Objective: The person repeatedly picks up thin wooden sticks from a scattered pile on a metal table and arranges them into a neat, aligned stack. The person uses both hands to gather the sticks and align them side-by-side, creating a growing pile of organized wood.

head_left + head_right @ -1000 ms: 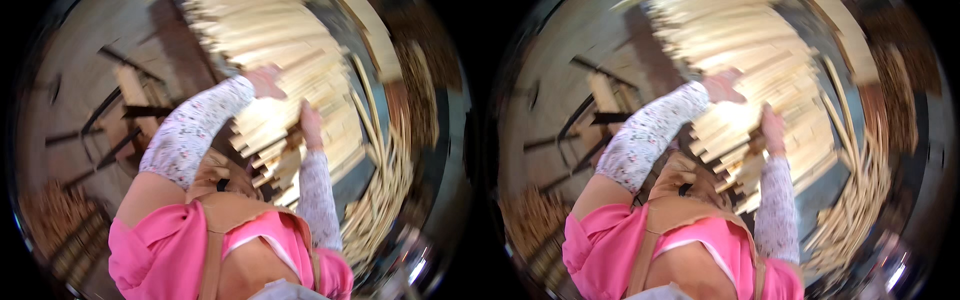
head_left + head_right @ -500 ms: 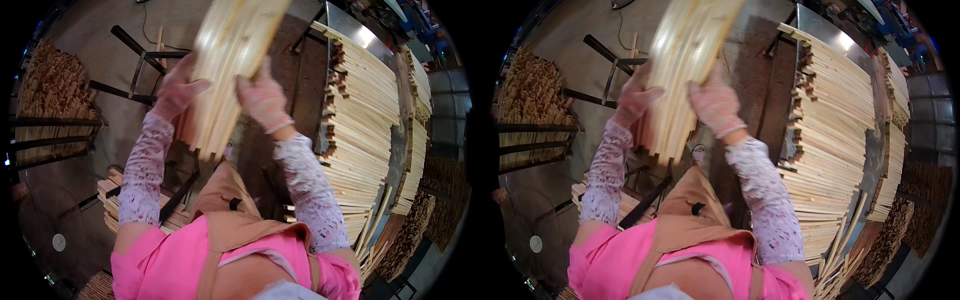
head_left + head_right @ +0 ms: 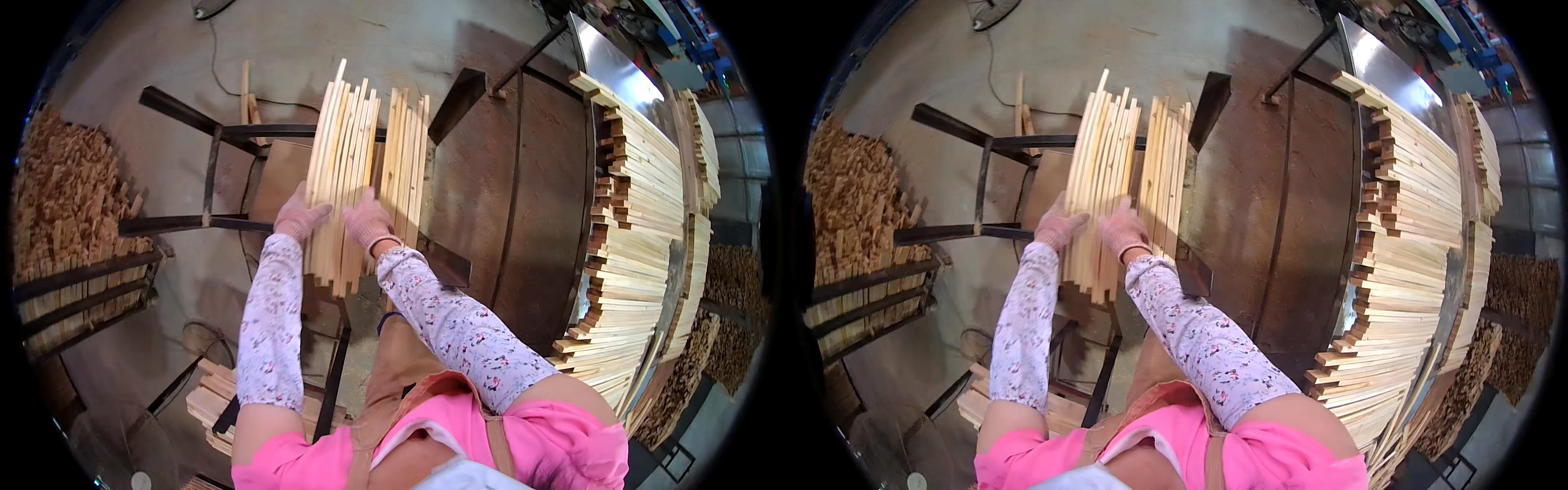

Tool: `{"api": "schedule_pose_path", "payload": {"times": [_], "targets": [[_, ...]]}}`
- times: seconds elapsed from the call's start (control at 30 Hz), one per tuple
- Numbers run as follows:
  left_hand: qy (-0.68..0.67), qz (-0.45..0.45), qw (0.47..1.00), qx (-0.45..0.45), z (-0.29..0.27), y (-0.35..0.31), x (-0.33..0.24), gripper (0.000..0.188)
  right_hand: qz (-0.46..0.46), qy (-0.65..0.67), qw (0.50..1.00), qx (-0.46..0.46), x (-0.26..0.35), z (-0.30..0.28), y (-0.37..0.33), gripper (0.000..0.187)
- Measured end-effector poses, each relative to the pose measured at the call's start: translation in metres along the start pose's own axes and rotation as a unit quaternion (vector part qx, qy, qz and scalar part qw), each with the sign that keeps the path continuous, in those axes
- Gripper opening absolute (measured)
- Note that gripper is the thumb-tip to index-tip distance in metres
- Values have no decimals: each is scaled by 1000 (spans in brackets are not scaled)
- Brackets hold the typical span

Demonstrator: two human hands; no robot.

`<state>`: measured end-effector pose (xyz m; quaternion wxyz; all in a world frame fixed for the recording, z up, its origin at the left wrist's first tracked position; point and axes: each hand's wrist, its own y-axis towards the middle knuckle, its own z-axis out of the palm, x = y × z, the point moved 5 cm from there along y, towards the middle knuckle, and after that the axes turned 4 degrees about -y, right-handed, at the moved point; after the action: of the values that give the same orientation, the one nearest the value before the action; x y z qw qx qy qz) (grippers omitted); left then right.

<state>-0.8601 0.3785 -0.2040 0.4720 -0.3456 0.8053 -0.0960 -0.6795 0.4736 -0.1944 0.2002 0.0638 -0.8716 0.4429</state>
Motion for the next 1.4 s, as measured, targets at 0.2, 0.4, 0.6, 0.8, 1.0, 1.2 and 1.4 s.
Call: {"api": "schedule_pose_path", "payload": {"times": [0.2,0.4,0.6,0.8,1.0,1.2,1.4], "targets": [[182,-142,973,26,77,38,26,106,-114,-48,991,48,-61,32,-34,66],[271,241,927,-95,91,-12,14,84,-282,24,953,105,-151,-40,-227,44],[160,343,918,119,177,-192,7,64,-9,348,903,-252,-383,-143,-442,43],[-37,409,881,235,346,-332,-215,83,482,157,673,-538,-693,-35,-649,77],[-168,231,938,196,442,-382,-252,67,467,395,583,-534,-752,29,-638,89],[9,215,929,300,428,-433,-194,36,397,392,632,-538,-825,54,-682,66],[318,571,691,309,560,-465,-335,75,428,213,750,-457,-897,14,-718,69]]}}
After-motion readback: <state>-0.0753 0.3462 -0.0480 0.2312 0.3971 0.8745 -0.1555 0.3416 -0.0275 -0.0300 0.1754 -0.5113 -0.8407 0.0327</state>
